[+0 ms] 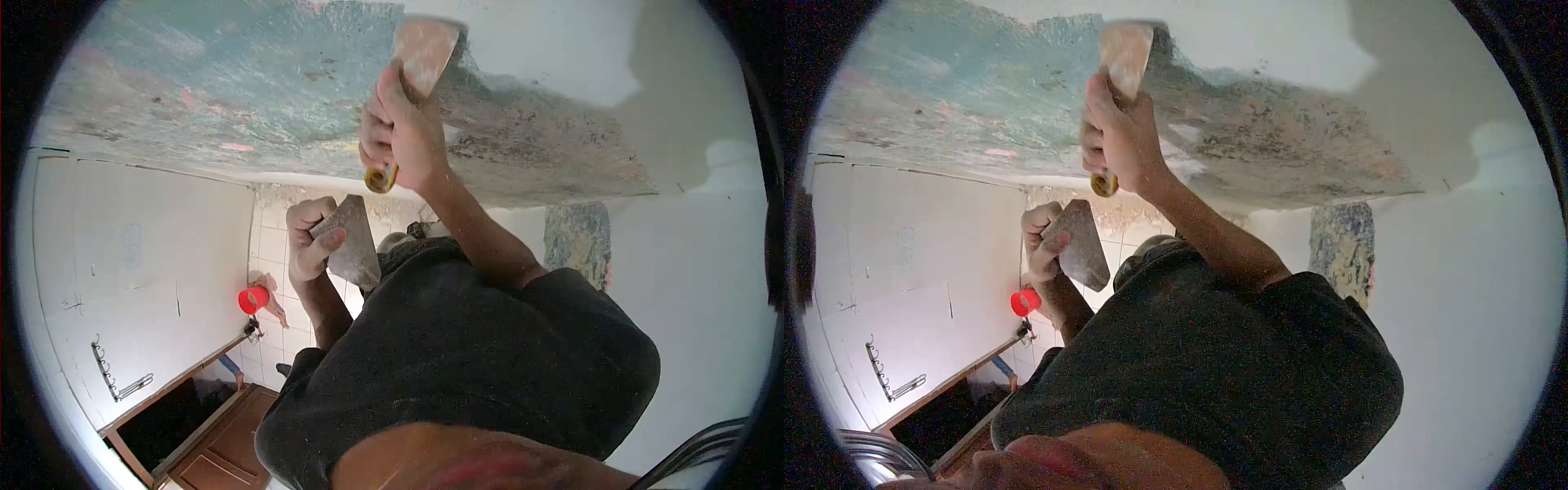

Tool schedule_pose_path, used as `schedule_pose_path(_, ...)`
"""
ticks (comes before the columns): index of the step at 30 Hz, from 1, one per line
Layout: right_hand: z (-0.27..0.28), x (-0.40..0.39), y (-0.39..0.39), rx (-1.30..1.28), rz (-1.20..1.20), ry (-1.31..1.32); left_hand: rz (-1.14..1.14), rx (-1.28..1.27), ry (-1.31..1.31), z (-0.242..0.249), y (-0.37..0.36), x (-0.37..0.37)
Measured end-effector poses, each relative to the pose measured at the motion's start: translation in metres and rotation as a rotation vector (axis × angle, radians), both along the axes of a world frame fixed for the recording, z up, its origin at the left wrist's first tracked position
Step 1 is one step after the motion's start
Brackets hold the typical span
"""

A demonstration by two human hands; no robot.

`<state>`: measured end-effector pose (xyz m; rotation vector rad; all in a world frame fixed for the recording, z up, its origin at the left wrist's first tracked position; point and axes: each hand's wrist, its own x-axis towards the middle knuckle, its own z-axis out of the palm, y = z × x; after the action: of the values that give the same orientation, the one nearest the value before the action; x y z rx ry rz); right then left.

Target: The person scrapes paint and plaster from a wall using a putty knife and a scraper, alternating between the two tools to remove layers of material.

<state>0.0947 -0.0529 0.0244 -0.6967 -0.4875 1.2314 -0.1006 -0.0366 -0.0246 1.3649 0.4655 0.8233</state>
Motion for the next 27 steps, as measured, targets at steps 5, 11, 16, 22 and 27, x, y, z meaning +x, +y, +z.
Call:
schedule_pose_path(5,-0.001,0.001,-0.001,-0.020,0.021,-0.036,0.020,0.022,-0.035,-0.001,0.000,0.002)
schedule_pose_path(11,-0.001,-0.002,-0.002,-0.039,-0.066,-0.079,0.018,0.055,-0.097,-0.006,0.003,0.001)
schedule_pose_path(16,-0.002,0.001,0.002,-0.039,-0.071,-0.093,-0.007,0.078,-0.032,0.002,0.005,0.003)
schedule_pose_path(22,0.003,0.000,-0.002,-0.074,-0.078,-0.080,-0.003,0.052,-0.020,-0.001,0.002,0.003)
schedule_pose_path(27,0.003,-0.001,-0.005,-0.076,-0.074,-0.087,-0.027,0.026,-0.064,-0.009,0.004,0.000)
